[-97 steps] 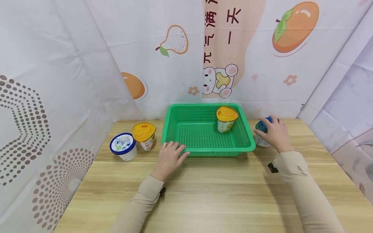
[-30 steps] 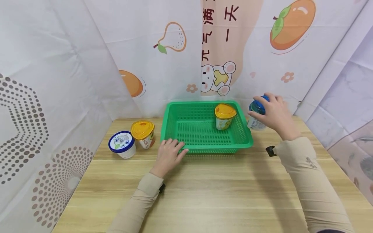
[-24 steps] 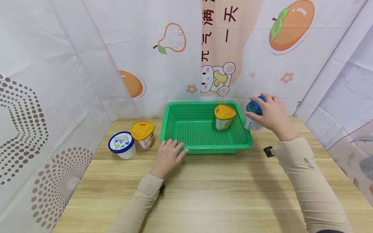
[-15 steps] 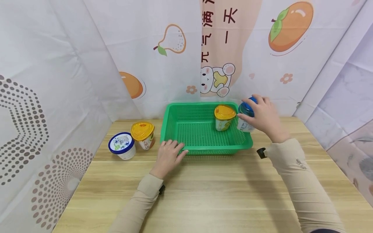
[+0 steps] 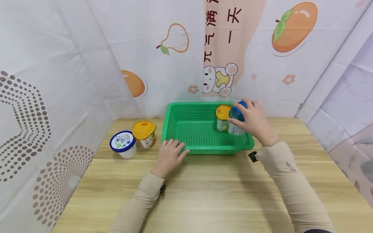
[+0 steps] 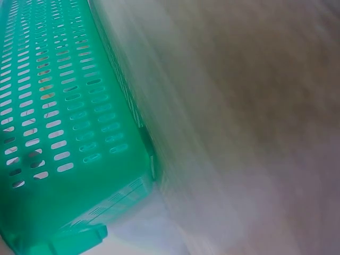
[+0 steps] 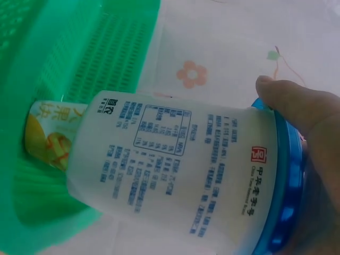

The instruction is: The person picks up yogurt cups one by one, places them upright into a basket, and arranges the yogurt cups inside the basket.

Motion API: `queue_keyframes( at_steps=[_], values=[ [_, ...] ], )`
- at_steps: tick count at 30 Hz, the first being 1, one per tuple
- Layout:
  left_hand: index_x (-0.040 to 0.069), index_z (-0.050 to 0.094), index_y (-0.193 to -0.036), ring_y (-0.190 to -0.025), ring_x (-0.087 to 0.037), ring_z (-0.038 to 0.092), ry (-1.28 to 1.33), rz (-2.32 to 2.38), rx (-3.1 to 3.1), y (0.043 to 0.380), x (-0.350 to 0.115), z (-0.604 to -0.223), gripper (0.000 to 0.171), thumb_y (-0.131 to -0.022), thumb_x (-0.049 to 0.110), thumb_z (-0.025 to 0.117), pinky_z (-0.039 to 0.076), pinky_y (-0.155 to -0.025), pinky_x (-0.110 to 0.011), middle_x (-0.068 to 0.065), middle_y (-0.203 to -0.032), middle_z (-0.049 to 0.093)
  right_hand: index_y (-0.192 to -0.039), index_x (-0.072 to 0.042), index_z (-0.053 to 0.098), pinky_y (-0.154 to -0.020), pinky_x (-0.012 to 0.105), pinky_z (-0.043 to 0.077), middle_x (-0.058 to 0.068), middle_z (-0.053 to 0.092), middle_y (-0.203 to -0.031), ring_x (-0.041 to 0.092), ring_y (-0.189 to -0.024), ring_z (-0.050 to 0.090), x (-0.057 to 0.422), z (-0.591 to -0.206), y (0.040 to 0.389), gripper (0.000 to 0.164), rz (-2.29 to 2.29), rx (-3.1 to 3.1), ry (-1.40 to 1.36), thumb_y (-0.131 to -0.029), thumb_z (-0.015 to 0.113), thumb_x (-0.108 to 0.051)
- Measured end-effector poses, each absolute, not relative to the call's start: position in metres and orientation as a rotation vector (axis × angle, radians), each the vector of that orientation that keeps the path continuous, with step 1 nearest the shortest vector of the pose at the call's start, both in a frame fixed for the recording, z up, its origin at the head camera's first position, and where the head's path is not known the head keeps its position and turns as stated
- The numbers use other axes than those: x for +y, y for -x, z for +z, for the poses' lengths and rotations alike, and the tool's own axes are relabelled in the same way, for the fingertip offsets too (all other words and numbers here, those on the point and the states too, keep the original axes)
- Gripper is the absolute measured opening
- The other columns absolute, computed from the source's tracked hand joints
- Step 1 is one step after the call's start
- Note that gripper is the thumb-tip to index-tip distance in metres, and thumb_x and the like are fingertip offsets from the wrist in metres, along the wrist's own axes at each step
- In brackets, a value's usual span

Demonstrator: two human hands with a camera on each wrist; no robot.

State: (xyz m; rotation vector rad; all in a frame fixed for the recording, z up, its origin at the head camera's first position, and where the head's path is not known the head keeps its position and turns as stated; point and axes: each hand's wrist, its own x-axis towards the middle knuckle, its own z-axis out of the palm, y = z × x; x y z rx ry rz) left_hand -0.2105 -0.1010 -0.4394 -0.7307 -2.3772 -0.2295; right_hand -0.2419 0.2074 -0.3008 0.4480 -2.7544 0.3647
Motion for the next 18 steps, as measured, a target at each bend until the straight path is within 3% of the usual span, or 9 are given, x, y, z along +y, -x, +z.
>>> queue_keyframes(
  at_steps=[18],
  values=[
    [0.020, 0.065, -0.091, -0.072, -0.019, 0.055, 0.737, -0.238, -2.363, 0.212, -0.101, -0.439, 0.032, -0.087, 0.047, 0.050, 0.036, -0.063, -0.032, 0.000, -0.078, 0.063, -0.129, -0.016, 0.048, -0.094, 0.062, 0.028, 0.021, 0.034, -0.137, 0.045, -0.116, 0.035, 0.196, -0.330, 0.244, 0.062, 0.380, -2.789, -0.485, -0.077, 0.066, -0.044]
  ],
)
